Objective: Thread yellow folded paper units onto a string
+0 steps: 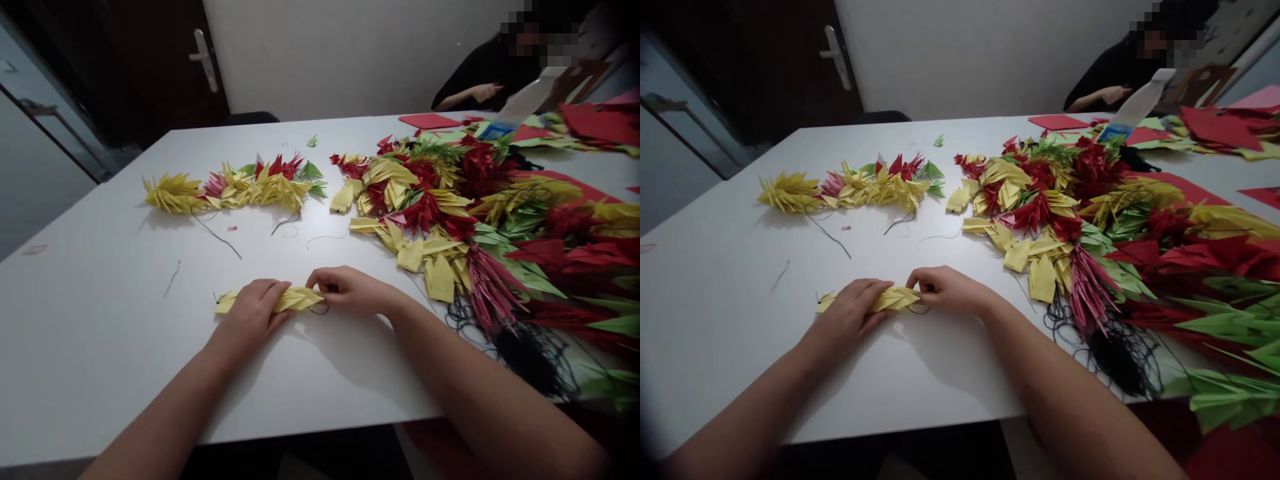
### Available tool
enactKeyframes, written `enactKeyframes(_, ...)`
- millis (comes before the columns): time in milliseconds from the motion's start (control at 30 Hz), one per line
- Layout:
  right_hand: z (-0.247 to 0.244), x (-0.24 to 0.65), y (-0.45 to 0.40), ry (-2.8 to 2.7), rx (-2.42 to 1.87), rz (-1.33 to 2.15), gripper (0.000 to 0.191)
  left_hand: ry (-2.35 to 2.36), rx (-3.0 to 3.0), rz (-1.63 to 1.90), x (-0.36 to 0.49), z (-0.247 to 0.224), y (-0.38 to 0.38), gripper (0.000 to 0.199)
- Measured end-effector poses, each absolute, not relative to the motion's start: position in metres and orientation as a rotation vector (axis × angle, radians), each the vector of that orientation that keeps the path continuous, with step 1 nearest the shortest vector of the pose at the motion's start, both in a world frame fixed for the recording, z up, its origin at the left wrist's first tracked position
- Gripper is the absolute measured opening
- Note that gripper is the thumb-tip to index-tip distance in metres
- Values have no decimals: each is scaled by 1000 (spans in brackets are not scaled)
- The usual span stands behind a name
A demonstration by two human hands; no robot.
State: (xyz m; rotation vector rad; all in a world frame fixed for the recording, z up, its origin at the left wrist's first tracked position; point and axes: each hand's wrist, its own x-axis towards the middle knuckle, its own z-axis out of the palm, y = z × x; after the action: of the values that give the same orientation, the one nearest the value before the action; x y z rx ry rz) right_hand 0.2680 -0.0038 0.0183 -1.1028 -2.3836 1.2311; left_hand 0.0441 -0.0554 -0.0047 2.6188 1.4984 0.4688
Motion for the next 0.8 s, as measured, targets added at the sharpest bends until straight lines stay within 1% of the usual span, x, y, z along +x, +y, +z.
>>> enactKeyframes(167, 16, 263, -6, -2378, -1048, 1222, 16, 1452, 2713, 440, 53, -7, -56, 51)
enactKeyframes(233, 18, 262, -8, -2353, -1035, 1232, 18, 1497, 2722, 397, 57, -7, -56, 46)
enactKeyframes(300, 20, 264, -9, -2284, -1030, 1263, 24, 1572, 2710, 367, 59, -7, -56, 36)
enactKeyframes(367, 23, 268, -9, -2139, -1020, 1309, 30, 1630, 2697, 379, 56, -8, -57, 31)
enactKeyframes(433, 25, 274, -7, -1906, -1001, 1330, 31, 1679, 2684, 433, 48, -11, -61, 28)
enactKeyframes(533, 32, 280, 0, -1547, -959, 1292, 32, 1758, 2668, 541, 32, -16, -71, 25)
enactKeyframes(600, 41, 280, 5, -1406, -928, 1254, 33, 1790, 2682, 618, 19, -21, -81, 24)
enactKeyframes(700, 63, 268, 13, -1368, -880, 1248, 31, 1840, 2661, 700, 2, -27, -99, 24)
enactKeyframes(800, 91, 238, 21, -1456, -820, 1290, 26, 1906, 2642, 728, -13, -29, -117, 26)
